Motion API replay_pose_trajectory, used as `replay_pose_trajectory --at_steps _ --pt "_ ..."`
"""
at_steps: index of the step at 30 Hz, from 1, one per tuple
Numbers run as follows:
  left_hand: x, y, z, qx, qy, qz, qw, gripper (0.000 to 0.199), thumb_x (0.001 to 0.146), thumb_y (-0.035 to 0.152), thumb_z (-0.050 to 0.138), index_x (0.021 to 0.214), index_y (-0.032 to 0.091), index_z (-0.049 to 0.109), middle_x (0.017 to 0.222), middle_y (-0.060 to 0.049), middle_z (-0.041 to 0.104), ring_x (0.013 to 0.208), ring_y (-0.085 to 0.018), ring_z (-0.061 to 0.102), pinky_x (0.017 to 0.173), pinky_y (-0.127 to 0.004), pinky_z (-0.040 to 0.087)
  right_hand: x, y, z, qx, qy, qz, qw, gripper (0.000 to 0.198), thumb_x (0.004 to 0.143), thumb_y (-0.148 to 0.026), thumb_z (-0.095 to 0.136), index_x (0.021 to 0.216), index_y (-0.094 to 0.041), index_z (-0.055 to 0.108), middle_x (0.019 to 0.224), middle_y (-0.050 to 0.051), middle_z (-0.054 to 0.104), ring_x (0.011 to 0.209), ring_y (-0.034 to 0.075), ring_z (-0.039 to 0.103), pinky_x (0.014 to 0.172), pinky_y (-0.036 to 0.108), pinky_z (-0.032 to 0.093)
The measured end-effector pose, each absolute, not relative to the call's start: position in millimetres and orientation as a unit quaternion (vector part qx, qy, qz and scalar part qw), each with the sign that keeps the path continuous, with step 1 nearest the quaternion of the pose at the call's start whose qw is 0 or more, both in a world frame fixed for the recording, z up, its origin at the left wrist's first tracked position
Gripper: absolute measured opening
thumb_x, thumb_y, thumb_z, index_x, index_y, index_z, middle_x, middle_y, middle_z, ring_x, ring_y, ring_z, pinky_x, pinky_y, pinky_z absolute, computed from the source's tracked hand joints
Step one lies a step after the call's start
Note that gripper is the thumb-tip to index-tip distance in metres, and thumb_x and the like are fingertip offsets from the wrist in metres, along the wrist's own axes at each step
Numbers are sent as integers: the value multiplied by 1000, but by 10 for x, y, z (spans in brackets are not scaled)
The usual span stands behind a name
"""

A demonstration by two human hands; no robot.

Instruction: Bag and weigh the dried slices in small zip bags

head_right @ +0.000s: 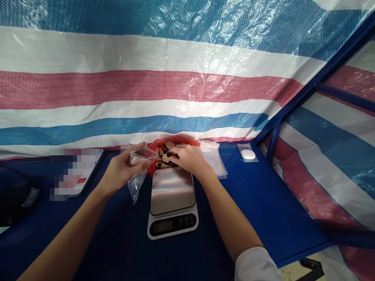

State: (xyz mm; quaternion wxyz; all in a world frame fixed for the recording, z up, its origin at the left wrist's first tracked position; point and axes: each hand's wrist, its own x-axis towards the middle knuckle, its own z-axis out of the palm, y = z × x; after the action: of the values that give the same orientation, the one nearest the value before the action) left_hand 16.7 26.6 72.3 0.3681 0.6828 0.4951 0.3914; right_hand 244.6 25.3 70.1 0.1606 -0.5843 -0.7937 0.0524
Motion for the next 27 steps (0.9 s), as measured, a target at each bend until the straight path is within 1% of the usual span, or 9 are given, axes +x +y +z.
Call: replay_pose_trajectory --at_steps 3,6,11,14,17,21,25,27 --pt "165 268 719 677 498 394 373 82 68 62 79 134 15 63 122 -11 72 114 -33 67 104 -45 51 2296 232 655 -603 -783 28 150 38 97 -49 51 114 -24 74 115 6 75 101 23 67 75 31 44" --pt "163 275 715 678 503 389 368 84 67 63 79 135 16 63 122 -11 72 116 -34 66 105 -46 50 2196 220 606 -614 -778 30 127 41 96 -51 52 121 -25 71 121 7 74 106 25 65 75 32 46" --pt "163 278 704 679 500 387 374 87 67 64 79 136 14 62 121 -12 72 117 -35 65 107 -49 49 2184 240 554 -615 -778 44 120 36 99 -43 47 120 -26 72 119 5 74 111 25 64 77 33 48" --pt "166 270 703 674 493 396 383 84 67 63 79 134 15 62 121 -12 72 118 -34 64 105 -48 50 2218 269 553 -622 -768 64 139 36 97 -47 50 118 -28 73 115 6 75 107 26 66 76 33 49" --pt "170 270 699 677 484 402 382 81 69 62 80 133 16 63 119 -11 73 115 -34 66 103 -48 51 2258 290 569 -620 -757 97 181 36 94 -49 57 120 -30 72 114 5 75 105 27 68 78 34 51" --pt "173 281 673 686 478 401 373 81 70 62 78 133 15 63 118 -12 73 113 -33 67 102 -47 52 2318 304 559 -593 -742 161 267 29 90 -38 66 116 -28 74 112 3 77 105 25 70 90 36 53" --pt "180 289 639 713 462 399 345 77 73 60 77 134 16 63 128 -13 69 120 -33 64 107 -47 49 2398 340 487 -546 -716 240 361 30 86 -29 72 116 -25 75 115 4 77 108 22 71 100 36 52" --pt "189 289 626 729 447 397 333 74 74 57 78 136 18 62 132 -12 67 123 -32 62 109 -45 48 2446 360 468 -521 -703 280 395 31 84 -29 73 115 -25 75 118 4 76 109 22 71 100 36 53"
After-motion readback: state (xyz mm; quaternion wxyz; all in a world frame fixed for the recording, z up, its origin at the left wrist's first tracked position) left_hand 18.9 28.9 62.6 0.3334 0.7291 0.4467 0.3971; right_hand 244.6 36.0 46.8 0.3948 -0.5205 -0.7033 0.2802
